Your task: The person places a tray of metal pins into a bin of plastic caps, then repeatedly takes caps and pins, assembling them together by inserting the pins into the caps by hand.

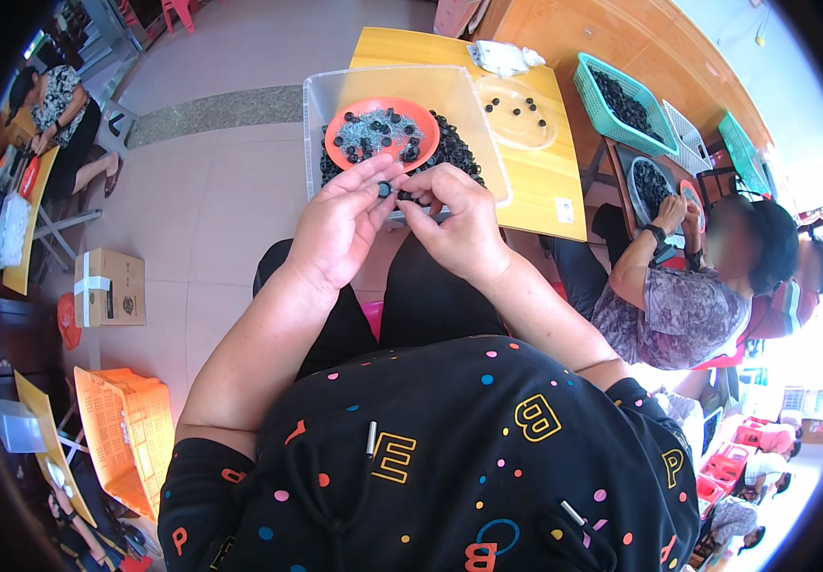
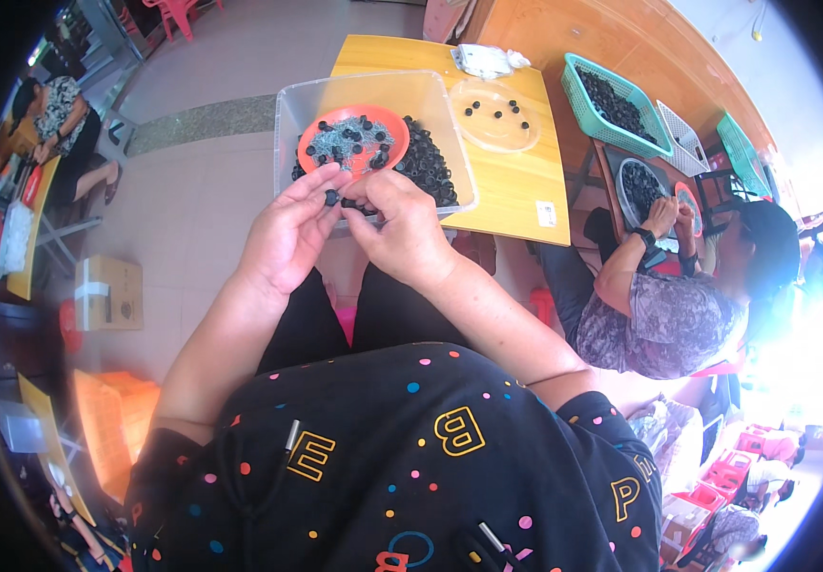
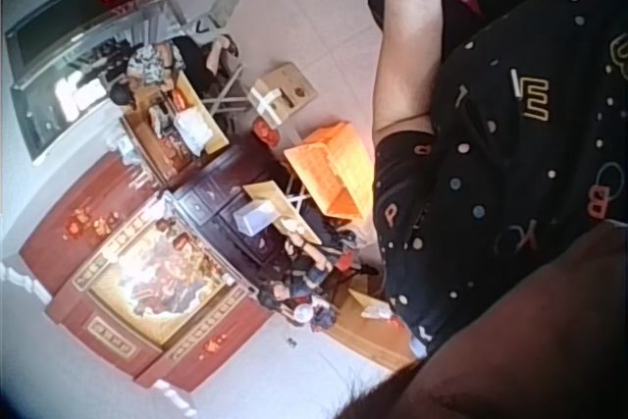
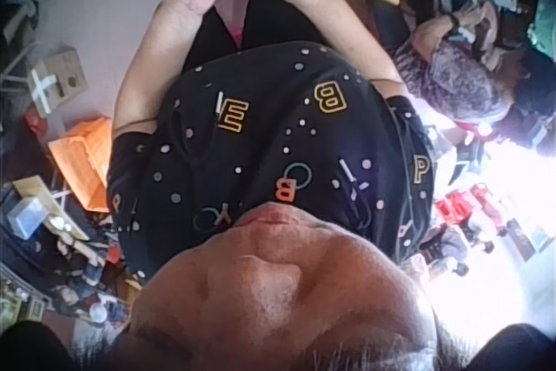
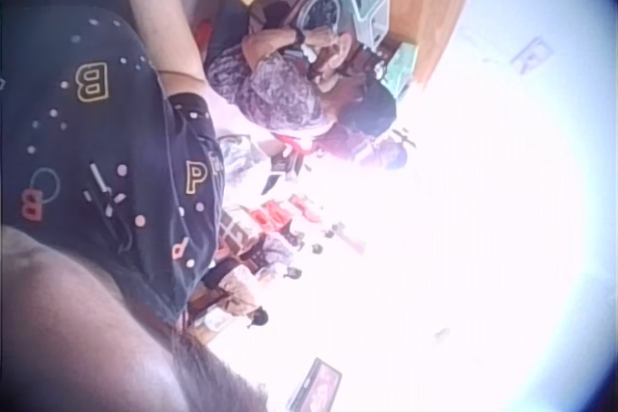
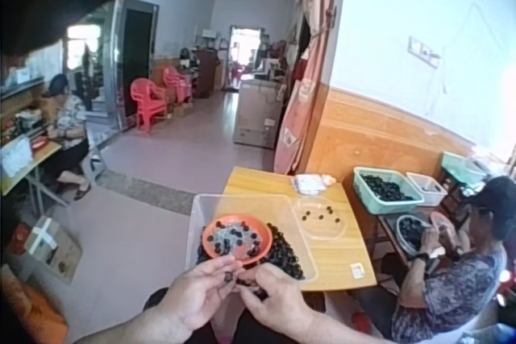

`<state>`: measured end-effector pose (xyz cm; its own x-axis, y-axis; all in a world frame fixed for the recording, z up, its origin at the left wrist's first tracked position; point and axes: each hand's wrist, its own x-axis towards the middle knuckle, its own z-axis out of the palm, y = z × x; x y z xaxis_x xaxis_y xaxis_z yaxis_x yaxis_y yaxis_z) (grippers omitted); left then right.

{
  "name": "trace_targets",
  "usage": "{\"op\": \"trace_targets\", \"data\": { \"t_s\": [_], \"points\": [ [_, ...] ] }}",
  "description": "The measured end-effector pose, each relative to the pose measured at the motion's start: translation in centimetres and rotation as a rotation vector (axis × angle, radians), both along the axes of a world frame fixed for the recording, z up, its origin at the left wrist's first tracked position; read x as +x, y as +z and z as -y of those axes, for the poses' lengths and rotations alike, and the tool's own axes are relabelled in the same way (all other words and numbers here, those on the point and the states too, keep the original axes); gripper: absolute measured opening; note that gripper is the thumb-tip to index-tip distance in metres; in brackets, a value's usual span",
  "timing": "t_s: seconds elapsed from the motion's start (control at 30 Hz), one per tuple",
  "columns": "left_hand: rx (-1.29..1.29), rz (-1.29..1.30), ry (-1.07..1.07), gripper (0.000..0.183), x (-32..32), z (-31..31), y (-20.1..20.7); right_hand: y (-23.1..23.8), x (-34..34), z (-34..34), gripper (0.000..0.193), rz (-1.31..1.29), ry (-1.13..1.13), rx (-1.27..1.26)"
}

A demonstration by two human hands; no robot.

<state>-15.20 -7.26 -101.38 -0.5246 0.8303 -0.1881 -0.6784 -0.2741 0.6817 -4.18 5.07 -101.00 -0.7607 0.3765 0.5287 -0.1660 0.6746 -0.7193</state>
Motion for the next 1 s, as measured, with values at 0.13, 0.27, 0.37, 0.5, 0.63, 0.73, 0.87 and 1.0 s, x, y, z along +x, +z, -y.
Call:
{"op": "trace_targets", "data": {
  "t_s": [0.13,0.27,0.37,0.5,0.63,0.73,0.87,1.0],
  "points": [
    [0.025,-0.068,0.010,0.039,0.7,-0.1,0.3,0.0,0.1,0.0,0.019,-0.017,-0.005,0.081],
    [0.064,-0.129,0.011,0.038,1.2,-0.1,0.6,0.0,0.1,0.2,0.020,-0.019,-0.035,0.099],
    [0.081,-0.125,0.028,0.037,1.3,-0.2,0.5,0.1,0.1,0.3,0.019,-0.021,-0.062,0.101],
    [0.101,-0.093,0.021,0.033,1.2,-0.1,0.7,0.3,0.1,0.5,0.019,-0.025,-0.069,0.061],
    [0.146,-0.026,-0.056,0.029,0.6,0.0,-0.5,0.5,0.1,0.6,0.019,-0.055,-0.065,0.074],
    [0.196,-0.003,-0.104,0.025,0.7,-0.1,-0.7,0.7,0.3,0.6,0.019,-0.051,-0.071,0.068],
    [0.192,-0.012,-0.101,0.024,0.6,-0.3,-1.5,0.9,0.5,0.5,0.022,-0.035,-0.060,0.008],
    [0.184,-0.007,-0.097,0.024,0.7,-0.5,-1.1,0.2,0.4,0.3,0.026,-0.029,-0.047,-0.157]
  ]
}}
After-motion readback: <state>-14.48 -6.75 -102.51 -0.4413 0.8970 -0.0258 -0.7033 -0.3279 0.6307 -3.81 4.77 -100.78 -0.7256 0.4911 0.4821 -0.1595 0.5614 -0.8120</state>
